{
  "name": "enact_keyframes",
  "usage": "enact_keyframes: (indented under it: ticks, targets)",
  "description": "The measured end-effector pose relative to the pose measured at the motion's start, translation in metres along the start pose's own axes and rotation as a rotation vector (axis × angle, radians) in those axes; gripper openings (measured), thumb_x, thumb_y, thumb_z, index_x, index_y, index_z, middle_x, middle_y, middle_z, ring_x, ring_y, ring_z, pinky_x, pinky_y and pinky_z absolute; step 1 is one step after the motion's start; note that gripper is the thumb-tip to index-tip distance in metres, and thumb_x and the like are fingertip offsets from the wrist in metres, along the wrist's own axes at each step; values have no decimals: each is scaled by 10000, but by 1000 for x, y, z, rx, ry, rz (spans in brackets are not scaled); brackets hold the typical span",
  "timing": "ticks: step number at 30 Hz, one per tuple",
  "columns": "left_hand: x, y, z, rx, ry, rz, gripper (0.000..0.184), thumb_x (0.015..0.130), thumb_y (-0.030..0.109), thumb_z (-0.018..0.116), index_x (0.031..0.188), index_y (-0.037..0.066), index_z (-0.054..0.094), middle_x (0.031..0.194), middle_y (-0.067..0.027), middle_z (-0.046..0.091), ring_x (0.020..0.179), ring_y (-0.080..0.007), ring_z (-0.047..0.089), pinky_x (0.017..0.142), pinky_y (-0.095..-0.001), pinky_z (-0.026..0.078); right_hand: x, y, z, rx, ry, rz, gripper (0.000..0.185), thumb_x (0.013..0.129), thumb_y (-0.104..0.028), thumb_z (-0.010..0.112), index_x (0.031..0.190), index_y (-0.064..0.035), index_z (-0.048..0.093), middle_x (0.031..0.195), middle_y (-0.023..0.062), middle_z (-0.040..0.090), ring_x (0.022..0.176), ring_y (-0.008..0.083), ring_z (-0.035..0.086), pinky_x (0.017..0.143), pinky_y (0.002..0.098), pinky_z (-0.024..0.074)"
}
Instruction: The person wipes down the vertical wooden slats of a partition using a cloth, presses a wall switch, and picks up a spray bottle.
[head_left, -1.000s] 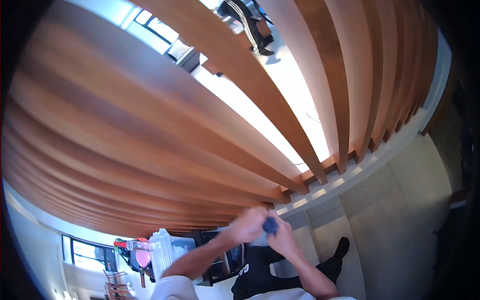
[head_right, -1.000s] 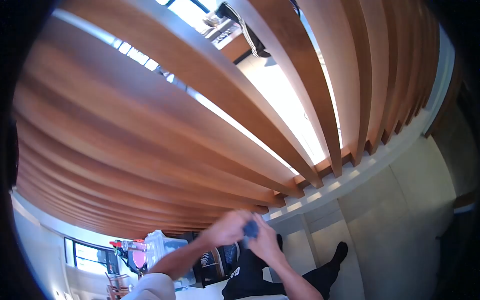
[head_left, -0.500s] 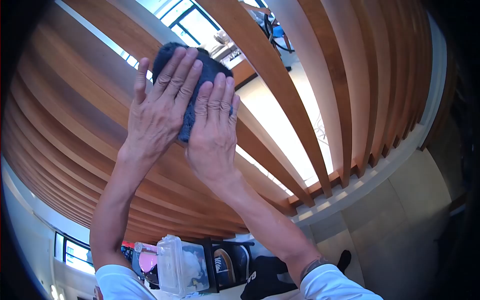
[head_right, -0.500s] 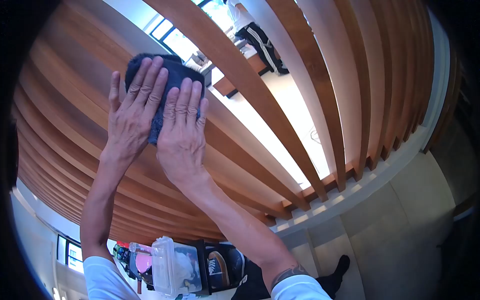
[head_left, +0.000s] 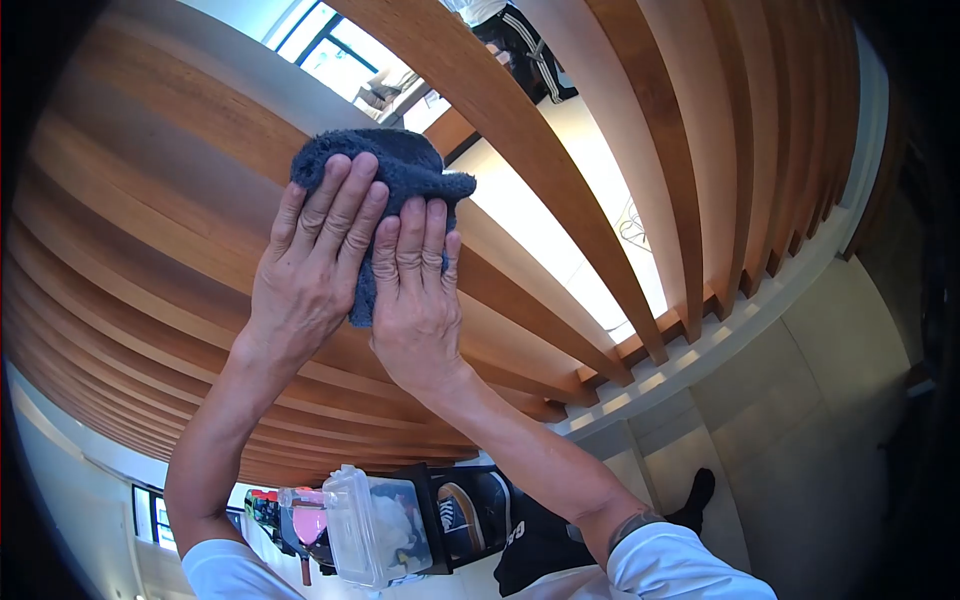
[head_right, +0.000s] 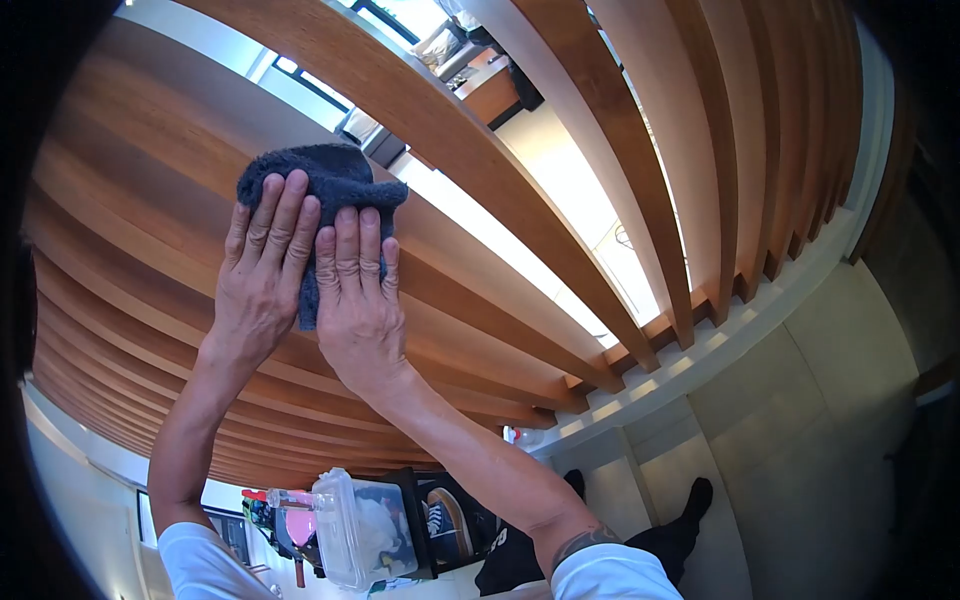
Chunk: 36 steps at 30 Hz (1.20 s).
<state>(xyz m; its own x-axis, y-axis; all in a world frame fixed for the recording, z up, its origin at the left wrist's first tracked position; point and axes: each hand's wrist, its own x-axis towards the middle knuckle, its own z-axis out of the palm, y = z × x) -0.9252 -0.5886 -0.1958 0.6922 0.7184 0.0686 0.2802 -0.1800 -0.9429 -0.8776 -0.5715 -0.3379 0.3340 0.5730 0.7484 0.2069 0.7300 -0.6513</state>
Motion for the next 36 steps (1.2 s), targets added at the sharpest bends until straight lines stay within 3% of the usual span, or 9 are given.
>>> enact_keyframes:
  ticks: [3,6,9,18,26,36]
  targets:
    - [-2,13,3,-26,-17,23,620,914,182,468,1502,26,343,1602,-130,266,1493,-288,223,1224,-474,127,-14,7,1,8,2,12,733,857,-28,566,1506,74,244,1568,324,177,1461,492,165,1172,590,131]
    - [-4,30,7,-21,-52,58,632,906,185,476,1503,26,342,1604,-134,259,1493,-300,219,1221,-487,124,-30,16,-2,-19,-14,37,731,852,-36,571,1498,85,250,1558,341,179,1457,502,170,1171,592,133]
    - [-7,50,16,-20,-79,106,644,900,187,481,1507,27,335,1608,-130,249,1496,-299,212,1220,-496,120,-48,23,-8,-46,-24,114,627,896,-37,492,1478,93,297,1549,323,232,1454,488,195,1169,591,169]
    - [-9,110,35,-14,-125,197,645,912,226,453,1518,47,321,1620,-109,227,1505,-272,189,1223,-493,102,-98,56,-21,-34,-62,215,669,877,-50,525,1479,100,275,1537,348,225,1448,511,179,1164,604,170]
    - [-11,189,67,-97,-147,238,627,940,207,416,1522,18,284,1629,-139,175,1508,-311,158,1220,-523,84,-157,95,-29,-77,-84,402,680,865,-35,520,1479,103,263,1547,348,193,1445,516,181,1171,586,173]
    - [-16,273,94,-25,-237,436,661,944,251,411,1555,76,228,1653,-82,99,1524,-276,79,1221,-503,6,-235,139,-33,-83,-85,581,686,888,-74,530,1478,105,231,1541,361,154,1446,531,126,1174,592,172]
